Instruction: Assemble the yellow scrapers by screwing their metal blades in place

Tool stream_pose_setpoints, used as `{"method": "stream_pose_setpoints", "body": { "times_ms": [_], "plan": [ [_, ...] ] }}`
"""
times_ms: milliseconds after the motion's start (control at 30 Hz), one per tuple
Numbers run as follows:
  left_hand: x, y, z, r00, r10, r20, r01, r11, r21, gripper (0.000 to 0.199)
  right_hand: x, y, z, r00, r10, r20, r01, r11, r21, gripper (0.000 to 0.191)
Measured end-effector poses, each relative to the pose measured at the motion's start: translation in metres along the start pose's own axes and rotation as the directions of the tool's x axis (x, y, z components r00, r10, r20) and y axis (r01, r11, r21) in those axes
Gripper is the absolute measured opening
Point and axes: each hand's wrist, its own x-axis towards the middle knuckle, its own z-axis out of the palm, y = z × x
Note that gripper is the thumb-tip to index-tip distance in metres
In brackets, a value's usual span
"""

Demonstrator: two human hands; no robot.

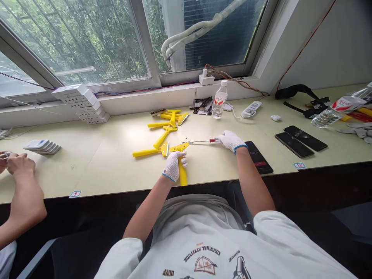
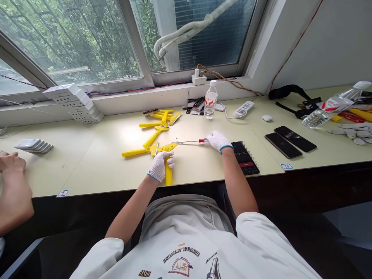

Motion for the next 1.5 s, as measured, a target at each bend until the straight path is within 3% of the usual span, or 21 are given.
{"method": "stream_pose_setpoints", "body": {
  "times_ms": [167,300,467,533,667,767,967,1300,1500],
  "plan": [
    [-0.007,0.003,0.003,0.993,-0.076,0.090,0.069,0.995,0.073,0.035,-0.002,-0.002,0.004,0.998,-0.002,0.057,0.003,0.999,-0.032,0.039],
    [-0.016,0.005,0.005,0.956,-0.156,0.249,0.105,0.973,0.206,0.031,-0.002,-0.004,0.005,0.994,-0.026,0.105,0.030,0.999,-0.030,0.041],
    [-0.023,0.006,0.004,0.924,-0.207,0.320,0.110,0.949,0.296,0.024,0.000,-0.006,0.001,0.971,-0.079,0.224,0.081,0.997,0.003,0.035],
    [-0.025,0.007,0.004,0.912,-0.228,0.340,0.115,0.940,0.322,0.024,-0.001,-0.006,0.003,0.939,-0.112,0.324,0.109,0.994,0.029,0.030],
    [-0.027,0.009,0.007,0.904,-0.255,0.345,0.121,0.923,0.366,0.021,-0.004,-0.008,0.011,0.807,-0.200,0.556,0.161,0.980,0.119,0.029],
    [-0.029,0.011,0.008,0.906,-0.251,0.341,0.123,0.926,0.357,0.024,-0.005,-0.008,0.015,0.764,-0.219,0.607,0.178,0.976,0.129,0.025],
    [-0.030,0.011,0.008,0.906,-0.225,0.360,0.081,0.924,0.374,0.016,-0.006,-0.010,0.016,0.786,-0.220,0.578,0.186,0.975,0.119,0.019],
    [-0.031,0.009,0.010,0.926,-0.164,0.339,0.035,0.934,0.356,0.023,-0.008,-0.004,0.026,0.837,-0.153,0.525,0.039,0.974,0.222,0.012],
    [-0.032,0.011,0.011,0.928,-0.179,0.326,0.043,0.922,0.384,0.027,-0.007,-0.006,0.029,0.839,-0.175,0.515,0.053,0.969,0.243,0.011]
  ]
}}
